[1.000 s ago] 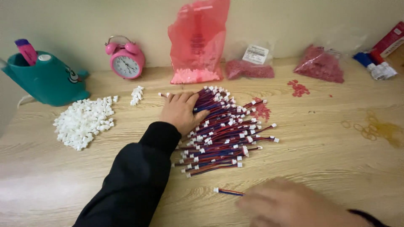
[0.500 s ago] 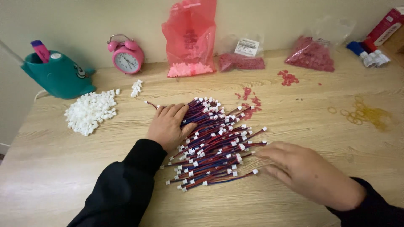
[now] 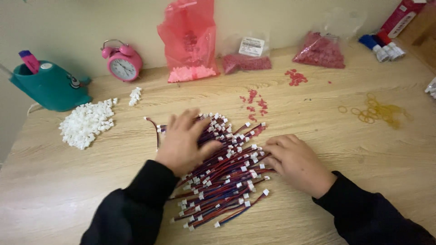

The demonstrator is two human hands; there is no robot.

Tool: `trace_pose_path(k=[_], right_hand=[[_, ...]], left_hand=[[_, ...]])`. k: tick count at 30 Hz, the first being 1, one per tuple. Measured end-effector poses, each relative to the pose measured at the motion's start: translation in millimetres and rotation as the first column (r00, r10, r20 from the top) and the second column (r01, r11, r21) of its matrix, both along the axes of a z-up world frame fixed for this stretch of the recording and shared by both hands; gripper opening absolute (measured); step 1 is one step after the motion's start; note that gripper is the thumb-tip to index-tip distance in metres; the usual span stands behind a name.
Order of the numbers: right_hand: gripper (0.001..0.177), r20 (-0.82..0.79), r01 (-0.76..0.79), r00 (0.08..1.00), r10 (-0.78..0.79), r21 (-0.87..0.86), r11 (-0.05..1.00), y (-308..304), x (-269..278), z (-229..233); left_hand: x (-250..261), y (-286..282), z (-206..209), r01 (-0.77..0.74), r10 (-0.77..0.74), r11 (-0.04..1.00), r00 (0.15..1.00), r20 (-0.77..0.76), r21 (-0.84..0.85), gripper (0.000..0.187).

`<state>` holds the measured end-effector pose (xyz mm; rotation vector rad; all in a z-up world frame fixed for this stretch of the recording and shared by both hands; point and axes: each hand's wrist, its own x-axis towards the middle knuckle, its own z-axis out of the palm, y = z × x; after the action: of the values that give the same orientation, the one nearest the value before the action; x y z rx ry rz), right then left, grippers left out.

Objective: Assembling electrical wire connectors by inserting wire terminals into plastic housings.

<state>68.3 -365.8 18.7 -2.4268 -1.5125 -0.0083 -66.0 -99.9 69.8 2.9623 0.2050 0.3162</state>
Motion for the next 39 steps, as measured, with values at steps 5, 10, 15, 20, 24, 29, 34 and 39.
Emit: trace_pose_path(k=[5, 10, 15, 20, 24, 29, 34, 39], right_hand=[[0.019, -0.045, 0.142, 0.989, -0.139, 0.089, 0.986, 11, 16, 16], [0.024, -0.059, 0.125, 0.991, -0.118, 0.124, 0.984, 32, 47, 22], [0.012, -0.046, 0.134, 0.991, -0.129, 0.135, 0.982, 44, 63, 5], [0.009, -0.091, 0.076, 0.994, -0.056, 0.239, 0.968, 37, 61, -4], [0.014, 0.014, -0.049, 0.999, 0.047, 0.364, 0.930, 37, 47, -7], [0.020, 0.068, -0.149, 0.989, 0.133, 0.373, 0.916, 48, 45, -7], [0.019, 0.109, -0.238, 0.971, 0.214, 0.330, 0.913, 57, 56, -11], [0.015, 0.141, -0.146, 0.984, 0.106, 0.309, 0.940, 65, 77, -15]], left_hand=[[39, -37, -20, 0.181, -0.176, 0.982, 0.979, 0.104, -0.049, 0.048], [77, -42, -31, -0.029, 0.018, 0.999, 0.975, -0.221, -0.044, 0.049], [87, -29, -69, -0.064, 0.062, 0.998, 0.995, -0.084, -0.028, 0.036], [73, -20, -76, 0.005, 0.003, 1.000, 0.966, 0.257, -0.031, 0.021], [54, -13, -79, 0.023, 0.004, 0.997, 0.942, 0.334, -0.077, 0.020], [32, -6, -78, 0.032, -0.003, 0.997, 0.937, 0.350, -0.076, 0.017], [9, -13, -71, 0.067, -0.029, 0.991, 0.952, 0.305, -0.115, 0.018], [-12, -32, -41, 0.165, -0.091, 0.956, 0.953, 0.290, -0.242, 0.022]])
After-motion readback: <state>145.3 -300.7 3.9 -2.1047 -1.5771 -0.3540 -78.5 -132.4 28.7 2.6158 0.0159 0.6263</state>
